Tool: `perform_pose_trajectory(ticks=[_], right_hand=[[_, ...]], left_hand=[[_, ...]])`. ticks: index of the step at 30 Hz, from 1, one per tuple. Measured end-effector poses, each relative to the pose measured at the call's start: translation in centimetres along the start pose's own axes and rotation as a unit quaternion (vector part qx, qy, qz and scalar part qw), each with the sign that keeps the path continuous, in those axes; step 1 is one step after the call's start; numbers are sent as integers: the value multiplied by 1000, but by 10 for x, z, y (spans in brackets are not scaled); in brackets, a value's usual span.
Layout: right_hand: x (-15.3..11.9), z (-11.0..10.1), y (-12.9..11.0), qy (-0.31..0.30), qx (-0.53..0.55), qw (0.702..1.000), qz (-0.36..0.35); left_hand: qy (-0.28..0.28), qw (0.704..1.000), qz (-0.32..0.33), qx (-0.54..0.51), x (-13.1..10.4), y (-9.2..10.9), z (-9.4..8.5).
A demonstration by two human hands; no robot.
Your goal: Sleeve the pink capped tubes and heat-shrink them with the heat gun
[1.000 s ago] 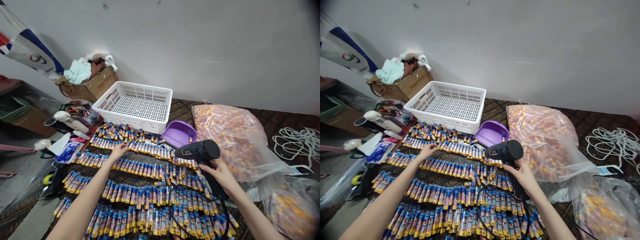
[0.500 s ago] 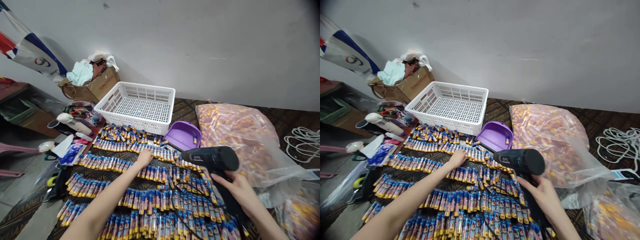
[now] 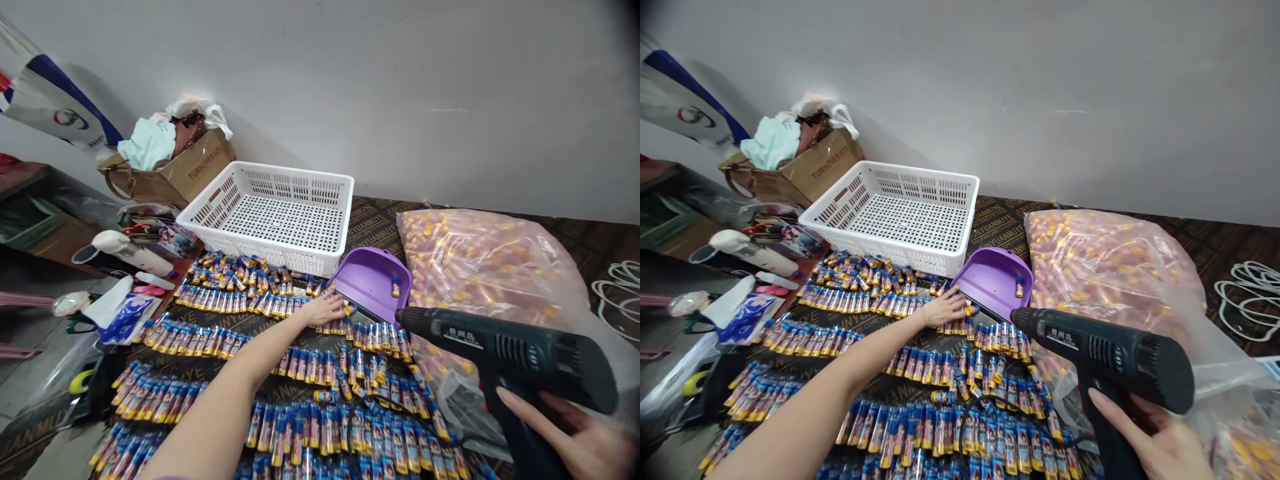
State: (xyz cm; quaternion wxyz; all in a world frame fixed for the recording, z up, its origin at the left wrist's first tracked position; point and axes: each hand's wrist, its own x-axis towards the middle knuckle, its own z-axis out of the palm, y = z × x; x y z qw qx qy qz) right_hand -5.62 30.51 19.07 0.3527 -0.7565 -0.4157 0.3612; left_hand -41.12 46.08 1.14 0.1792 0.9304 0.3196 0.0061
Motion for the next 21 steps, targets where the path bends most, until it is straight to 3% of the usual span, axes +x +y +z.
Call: perform_pose_trajectory(ticks=[4, 7, 10, 17, 21], right_hand=[[-4, 29, -24, -70, 52, 989, 119], [1, 55, -26, -150, 52, 982, 106], [7, 83, -20, -194, 49, 978, 54], [2, 132, -25, -248, 53, 967, -2], [-4, 156, -36, -276, 80, 957, -31]], left_hand=[[96, 981, -164, 37, -10, -26, -30], [183, 938, -290, 48, -33, -42, -39], [226, 903, -363, 46, -73, -50, -39], [252, 830, -497, -16, -178, -45, -24], [224, 812, -537, -54, -199, -38, -18]])
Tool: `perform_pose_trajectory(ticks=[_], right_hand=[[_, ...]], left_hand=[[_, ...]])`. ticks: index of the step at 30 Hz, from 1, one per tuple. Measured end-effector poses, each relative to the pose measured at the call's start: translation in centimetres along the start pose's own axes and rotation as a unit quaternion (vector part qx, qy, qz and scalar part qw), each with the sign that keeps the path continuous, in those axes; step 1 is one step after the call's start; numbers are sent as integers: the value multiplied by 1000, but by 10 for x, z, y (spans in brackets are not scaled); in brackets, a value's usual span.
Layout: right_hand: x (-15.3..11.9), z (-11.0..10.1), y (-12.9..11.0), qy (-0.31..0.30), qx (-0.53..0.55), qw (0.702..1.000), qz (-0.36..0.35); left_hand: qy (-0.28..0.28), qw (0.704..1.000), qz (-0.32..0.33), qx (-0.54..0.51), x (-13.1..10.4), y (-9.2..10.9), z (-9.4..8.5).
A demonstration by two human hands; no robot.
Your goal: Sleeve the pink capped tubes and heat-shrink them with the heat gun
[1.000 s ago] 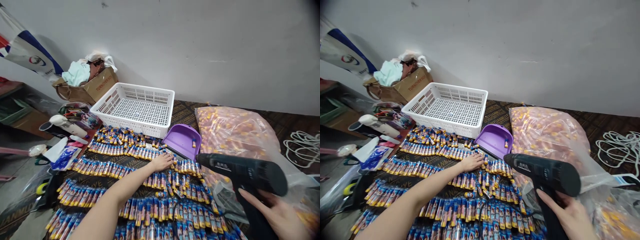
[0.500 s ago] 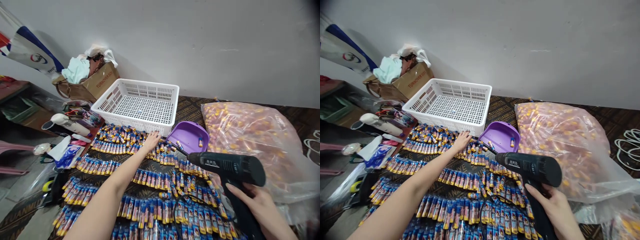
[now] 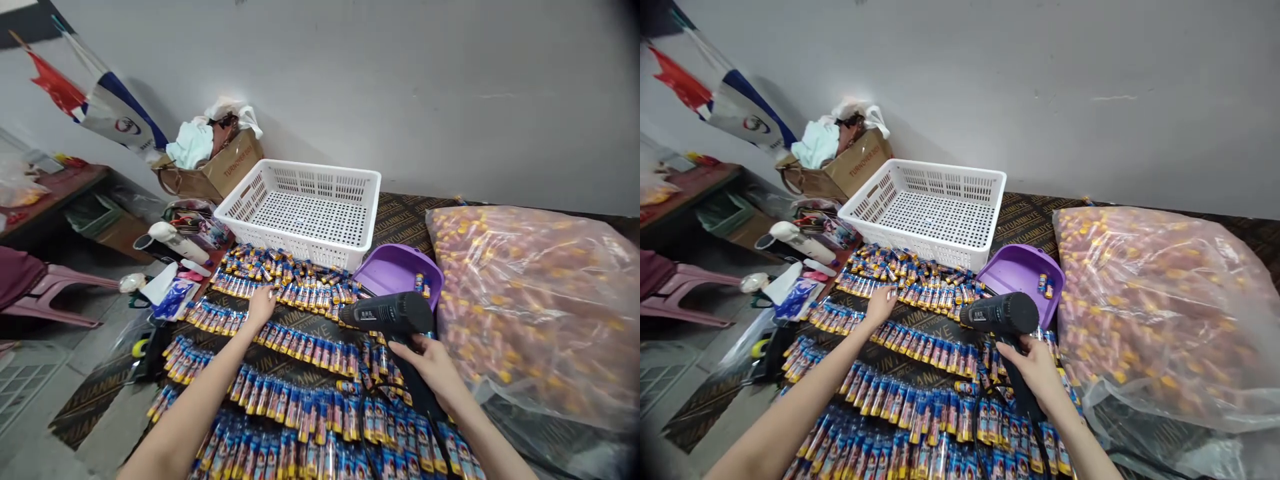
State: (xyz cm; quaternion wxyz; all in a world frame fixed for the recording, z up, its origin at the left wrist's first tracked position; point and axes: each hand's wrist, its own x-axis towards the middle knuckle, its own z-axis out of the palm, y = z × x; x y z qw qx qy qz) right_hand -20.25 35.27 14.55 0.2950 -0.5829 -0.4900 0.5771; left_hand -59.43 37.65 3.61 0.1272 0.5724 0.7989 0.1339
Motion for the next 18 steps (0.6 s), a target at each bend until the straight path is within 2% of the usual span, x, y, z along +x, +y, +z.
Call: perform_pose_trajectory(ticks=[4, 7, 10, 12, 16, 18], right_hand=[[11, 24, -9, -26, -5, 999, -25], [12, 24, -13, -41, -34, 998, -41], [0, 1, -13, -22, -83, 996, -33], [-14, -24, -10, 18, -99, 995, -6], [-48, -73, -3, 119, -56, 983, 131], [-61, -90, 1, 173, -33, 969, 172]], left_hand=[[-38, 999, -26, -10, 3, 17, 11], [-63, 995, -72, -4, 7, 41, 22], [-103, 985, -138, 18, 8, 62, 33], [-103, 981, -157, 36, 7, 73, 41], [-80, 984, -156, -10, 4, 94, 60], [-86, 982, -155, -63, 4, 108, 71]])
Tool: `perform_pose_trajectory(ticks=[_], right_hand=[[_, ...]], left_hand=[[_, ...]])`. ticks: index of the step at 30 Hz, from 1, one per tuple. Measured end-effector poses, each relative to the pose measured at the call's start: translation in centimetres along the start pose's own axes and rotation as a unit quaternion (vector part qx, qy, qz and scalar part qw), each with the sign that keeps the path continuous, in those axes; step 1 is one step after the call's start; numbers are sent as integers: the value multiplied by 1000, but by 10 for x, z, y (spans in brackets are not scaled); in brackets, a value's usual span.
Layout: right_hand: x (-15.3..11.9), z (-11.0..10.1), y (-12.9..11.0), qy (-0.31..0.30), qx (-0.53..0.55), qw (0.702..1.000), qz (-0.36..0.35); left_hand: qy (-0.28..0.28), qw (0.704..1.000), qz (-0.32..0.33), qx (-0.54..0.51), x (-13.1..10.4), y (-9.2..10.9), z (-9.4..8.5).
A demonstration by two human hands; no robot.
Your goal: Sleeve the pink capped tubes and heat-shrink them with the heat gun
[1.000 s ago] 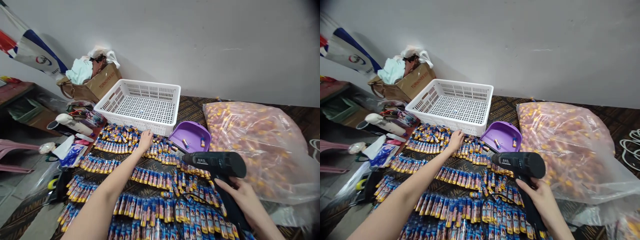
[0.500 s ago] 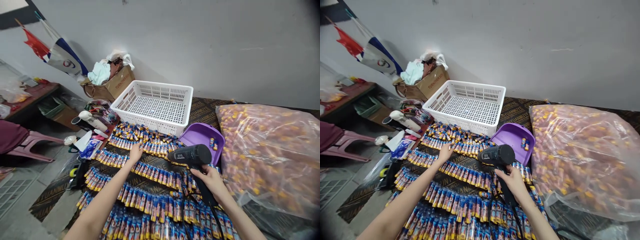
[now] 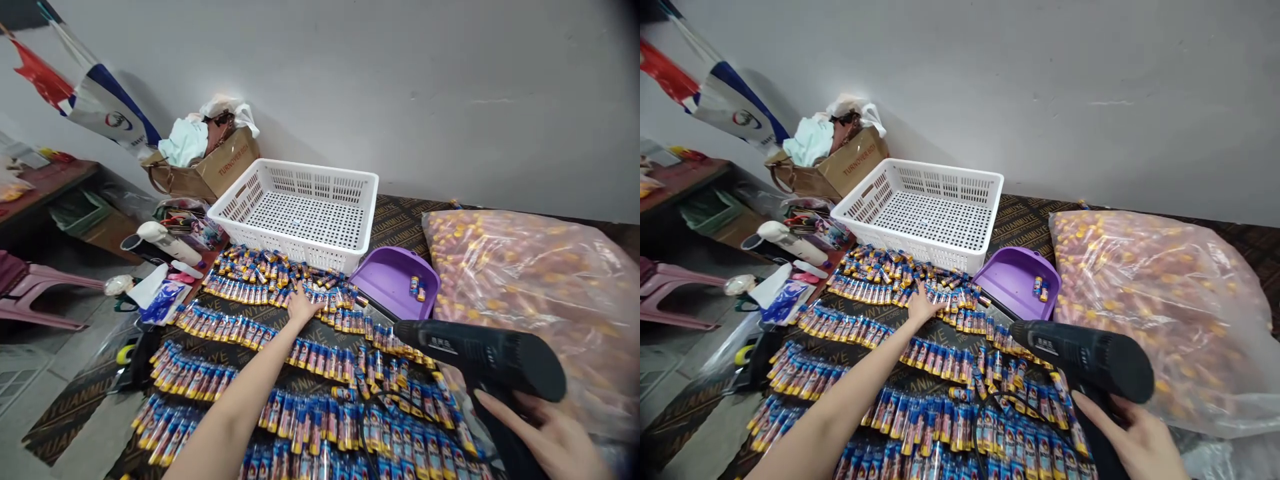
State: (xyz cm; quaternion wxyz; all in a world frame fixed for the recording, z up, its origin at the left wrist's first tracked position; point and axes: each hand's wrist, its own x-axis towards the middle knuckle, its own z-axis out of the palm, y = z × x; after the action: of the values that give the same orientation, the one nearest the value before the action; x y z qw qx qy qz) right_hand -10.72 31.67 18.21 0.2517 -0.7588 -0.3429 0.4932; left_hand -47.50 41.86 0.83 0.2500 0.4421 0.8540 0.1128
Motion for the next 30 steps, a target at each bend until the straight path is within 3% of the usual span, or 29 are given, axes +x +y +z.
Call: perform_pose_trajectory(ticks=[3, 6, 9, 12, 16, 23, 27, 30], right_hand=[[-2, -13, 9, 61, 14, 998, 1], [2, -5, 9, 24, 32, 999, 14], [11, 20, 0, -29, 36, 999, -22], [23, 52, -17, -69, 38, 992, -96], [35, 93, -38, -119, 37, 981, -147], [47, 139, -61, -160, 4, 959, -234], [44, 160, -77, -202, -11, 953, -226], [40, 184, -92, -257, -17, 939, -226]], left_hand=[[-15, 998, 4, -66, 0, 23, 17], [-23, 990, 17, -141, 8, 47, 26], [-29, 979, 38, -198, 23, 62, 19], [-35, 975, 65, -209, 39, 57, -4], [5, 974, 84, -211, 44, 11, -52], [110, 971, 41, -208, 0, -126, -135], [152, 960, 9, -236, -30, -189, -157], [155, 950, -23, -270, -50, -214, -162]])
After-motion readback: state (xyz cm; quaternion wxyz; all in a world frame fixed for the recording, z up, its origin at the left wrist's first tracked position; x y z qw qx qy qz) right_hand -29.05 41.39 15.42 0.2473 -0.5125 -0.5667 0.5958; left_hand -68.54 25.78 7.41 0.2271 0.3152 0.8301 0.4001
